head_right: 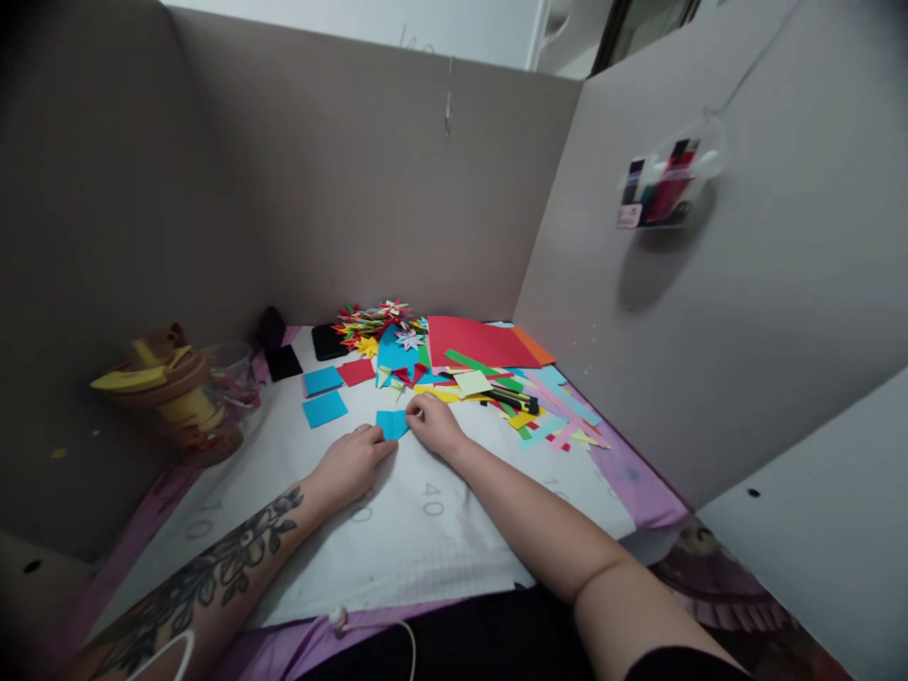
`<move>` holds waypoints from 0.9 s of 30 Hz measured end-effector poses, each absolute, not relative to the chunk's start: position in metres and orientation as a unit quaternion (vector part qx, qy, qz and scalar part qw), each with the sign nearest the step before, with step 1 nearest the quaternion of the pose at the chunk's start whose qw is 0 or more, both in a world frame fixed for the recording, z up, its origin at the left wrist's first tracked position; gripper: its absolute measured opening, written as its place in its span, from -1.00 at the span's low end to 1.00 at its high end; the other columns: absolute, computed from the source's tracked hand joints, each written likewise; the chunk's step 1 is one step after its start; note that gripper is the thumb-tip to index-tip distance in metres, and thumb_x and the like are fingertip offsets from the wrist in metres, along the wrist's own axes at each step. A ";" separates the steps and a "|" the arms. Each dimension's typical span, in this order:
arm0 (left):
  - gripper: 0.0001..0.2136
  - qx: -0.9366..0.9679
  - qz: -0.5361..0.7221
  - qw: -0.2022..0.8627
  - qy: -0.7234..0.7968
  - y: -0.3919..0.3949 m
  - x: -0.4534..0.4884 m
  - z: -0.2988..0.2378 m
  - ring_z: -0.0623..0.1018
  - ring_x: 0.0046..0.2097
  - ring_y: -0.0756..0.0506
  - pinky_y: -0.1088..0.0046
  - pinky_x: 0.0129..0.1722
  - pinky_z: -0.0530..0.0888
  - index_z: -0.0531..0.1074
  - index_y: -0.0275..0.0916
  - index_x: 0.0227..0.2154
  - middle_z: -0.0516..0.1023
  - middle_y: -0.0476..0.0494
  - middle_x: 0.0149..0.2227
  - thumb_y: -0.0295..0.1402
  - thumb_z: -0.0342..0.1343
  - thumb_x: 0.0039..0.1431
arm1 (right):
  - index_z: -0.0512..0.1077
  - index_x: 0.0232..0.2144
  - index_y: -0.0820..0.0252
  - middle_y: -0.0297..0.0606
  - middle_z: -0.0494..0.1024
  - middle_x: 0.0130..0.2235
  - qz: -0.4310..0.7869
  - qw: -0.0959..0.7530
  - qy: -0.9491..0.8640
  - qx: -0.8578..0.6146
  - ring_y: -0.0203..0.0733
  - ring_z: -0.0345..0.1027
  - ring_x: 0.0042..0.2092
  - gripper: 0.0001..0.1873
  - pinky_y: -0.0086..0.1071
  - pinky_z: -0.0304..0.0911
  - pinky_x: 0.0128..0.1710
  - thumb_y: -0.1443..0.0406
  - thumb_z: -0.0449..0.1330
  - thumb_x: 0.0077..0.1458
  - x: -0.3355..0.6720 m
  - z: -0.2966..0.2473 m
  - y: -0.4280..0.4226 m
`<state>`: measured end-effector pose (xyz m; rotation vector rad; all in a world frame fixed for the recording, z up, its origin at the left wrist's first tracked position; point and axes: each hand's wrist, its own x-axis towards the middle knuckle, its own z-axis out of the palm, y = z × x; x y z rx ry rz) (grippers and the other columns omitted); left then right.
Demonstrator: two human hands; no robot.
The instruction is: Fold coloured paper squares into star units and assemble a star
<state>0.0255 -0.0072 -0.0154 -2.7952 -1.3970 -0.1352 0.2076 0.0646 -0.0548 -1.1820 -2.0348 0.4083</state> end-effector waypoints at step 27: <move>-0.81 -0.881 -0.154 -0.030 -0.446 0.012 0.008 -0.024 0.41 -0.22 -0.10 0.40 -0.20 0.32 0.50 -0.20 -0.33 0.50 -0.12 -0.32 -0.46 -0.03 0.15 | 0.52 -0.31 0.14 -0.24 0.57 -0.24 0.187 0.288 -0.894 -0.289 -0.20 0.39 -0.17 -0.76 -0.30 0.26 -0.09 0.46 0.12 0.02 0.205 -0.047 0.048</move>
